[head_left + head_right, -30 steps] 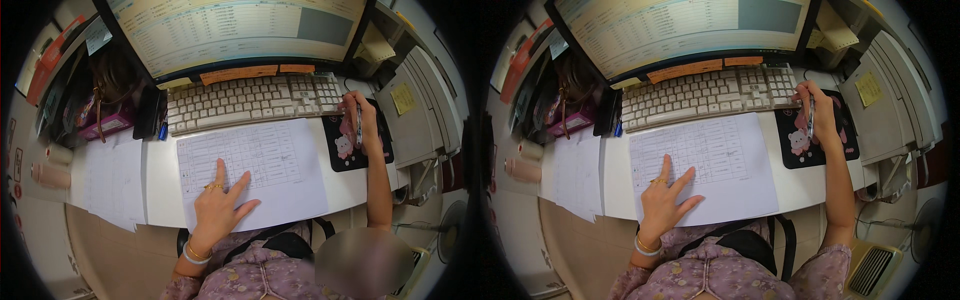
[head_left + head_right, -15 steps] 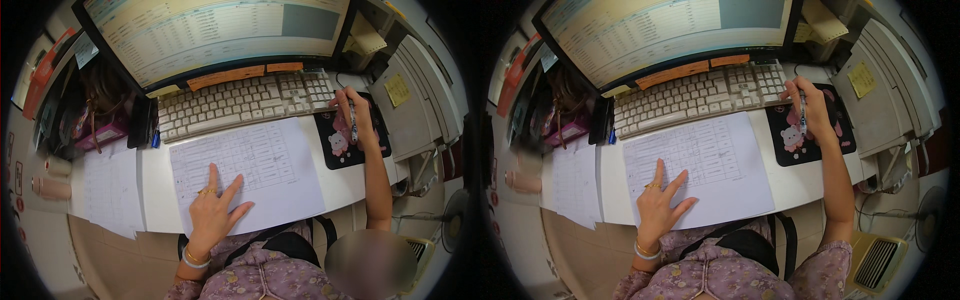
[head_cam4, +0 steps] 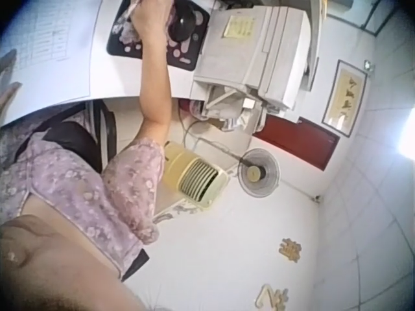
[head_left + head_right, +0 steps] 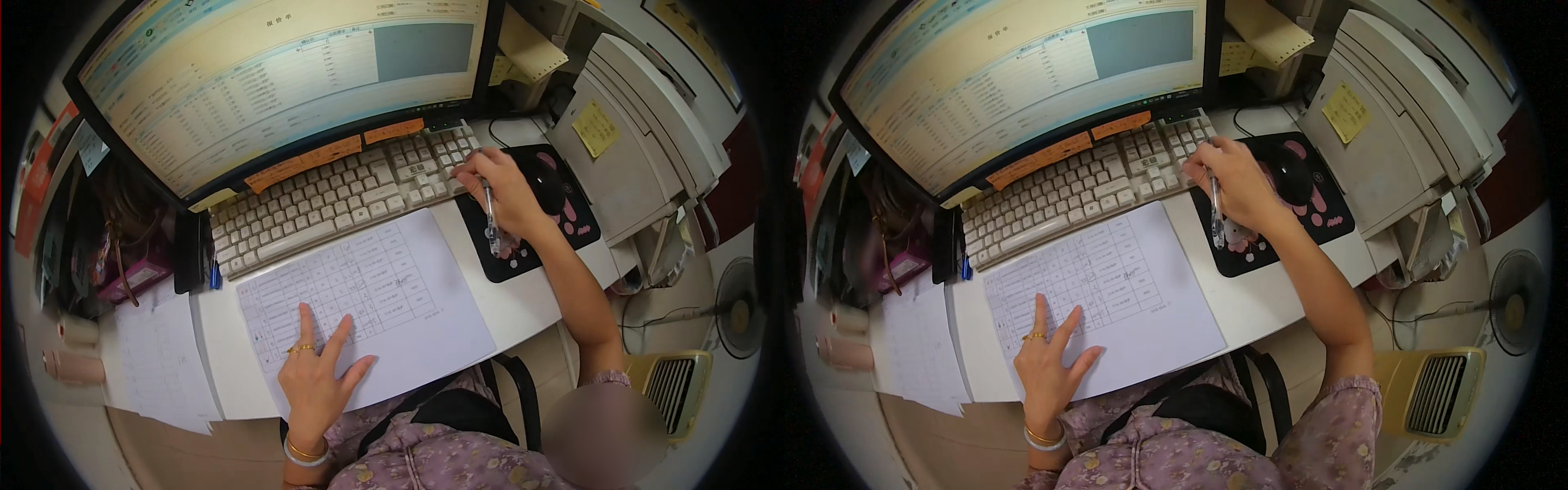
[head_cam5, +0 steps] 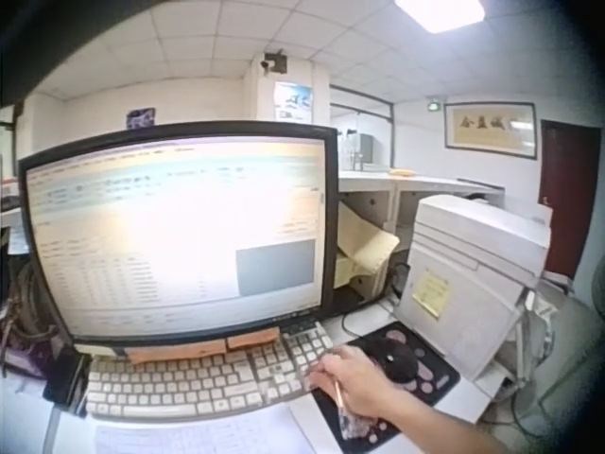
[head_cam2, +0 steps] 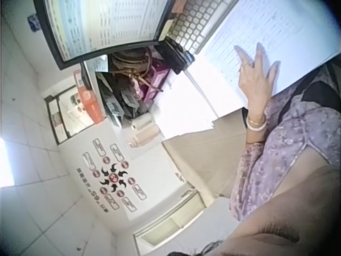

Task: The recorder checks information on a computer screen and writes data onto a paper form.

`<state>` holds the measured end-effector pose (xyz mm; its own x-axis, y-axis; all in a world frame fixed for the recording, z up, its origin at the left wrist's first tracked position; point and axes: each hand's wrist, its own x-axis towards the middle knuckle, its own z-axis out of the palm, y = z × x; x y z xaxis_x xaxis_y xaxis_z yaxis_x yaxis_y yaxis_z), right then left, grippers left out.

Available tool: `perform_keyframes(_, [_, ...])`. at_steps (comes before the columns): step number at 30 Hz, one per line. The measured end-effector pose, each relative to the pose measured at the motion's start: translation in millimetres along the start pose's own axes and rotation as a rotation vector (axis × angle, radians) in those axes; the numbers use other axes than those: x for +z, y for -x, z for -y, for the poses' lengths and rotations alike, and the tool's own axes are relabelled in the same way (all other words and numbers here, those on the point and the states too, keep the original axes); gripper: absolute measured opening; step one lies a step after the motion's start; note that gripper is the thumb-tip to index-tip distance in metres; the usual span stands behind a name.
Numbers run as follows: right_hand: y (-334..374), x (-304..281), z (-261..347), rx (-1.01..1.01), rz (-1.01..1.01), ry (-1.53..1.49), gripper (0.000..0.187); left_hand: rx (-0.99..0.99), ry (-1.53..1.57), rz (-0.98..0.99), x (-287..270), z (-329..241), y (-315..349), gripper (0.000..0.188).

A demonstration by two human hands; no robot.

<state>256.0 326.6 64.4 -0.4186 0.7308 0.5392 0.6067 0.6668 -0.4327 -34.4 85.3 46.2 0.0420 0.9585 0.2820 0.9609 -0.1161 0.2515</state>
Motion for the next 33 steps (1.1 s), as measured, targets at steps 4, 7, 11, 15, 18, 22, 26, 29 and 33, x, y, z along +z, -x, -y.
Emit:
perform_keyframes(4, [1.5, -12.5, 4.4, 0.042, 0.005, 0.124, 0.016, 0.000, 0.001, -0.001, -1.2, 0.5, 0.1, 0.061])
perform_keyframes(7, [1.4, -17.4, -3.8, 0.037, -0.044, 0.141, 0.018, -0.027, 0.025, 0.019, -3.0, -1.8, -1.0, 0.061])
perform_keyframes(11, [-1.8, -16.8, -9.8, 0.118, -0.035, 0.245, 0.019, 0.006, 0.004, -0.011, -0.5, 1.5, 0.5, 0.061])
perform_keyframes(15, [-13.2, 1.0, -11.7, 0.013, -0.189, -0.033, 0.017, 0.011, -0.002, -0.014, -0.3, 1.7, 1.0, 0.061])
perform_keyframes(18, [-17.0, 9.0, -18.8, -0.060, -0.055, 0.022, 0.015, 0.018, 0.002, -0.028, 2.6, 1.5, 0.5, 0.061])
perform_keyframes(22, [-16.6, 6.1, -3.8, 0.047, -0.212, 0.017, 0.015, 0.013, -0.006, -0.034, 1.5, 2.3, 0.8, 0.061])
perform_keyframes(26, [-3.4, 15.9, 15.7, -0.134, -0.049, -0.158, 0.015, -0.070, 0.027, 0.032, -4.0, -3.2, 0.8, 0.060])
perform_keyframes(29, [3.5, 19.4, 23.2, -0.149, 0.078, -0.106, 0.021, -0.033, 0.018, 0.012, -1.3, -2.8, -0.2, 0.059])
perform_keyframes(33, [5.6, 16.2, 29.1, -0.166, 0.108, -0.034, 0.029, -0.010, 0.020, -0.025, 1.0, -0.8, 0.2, 0.059])
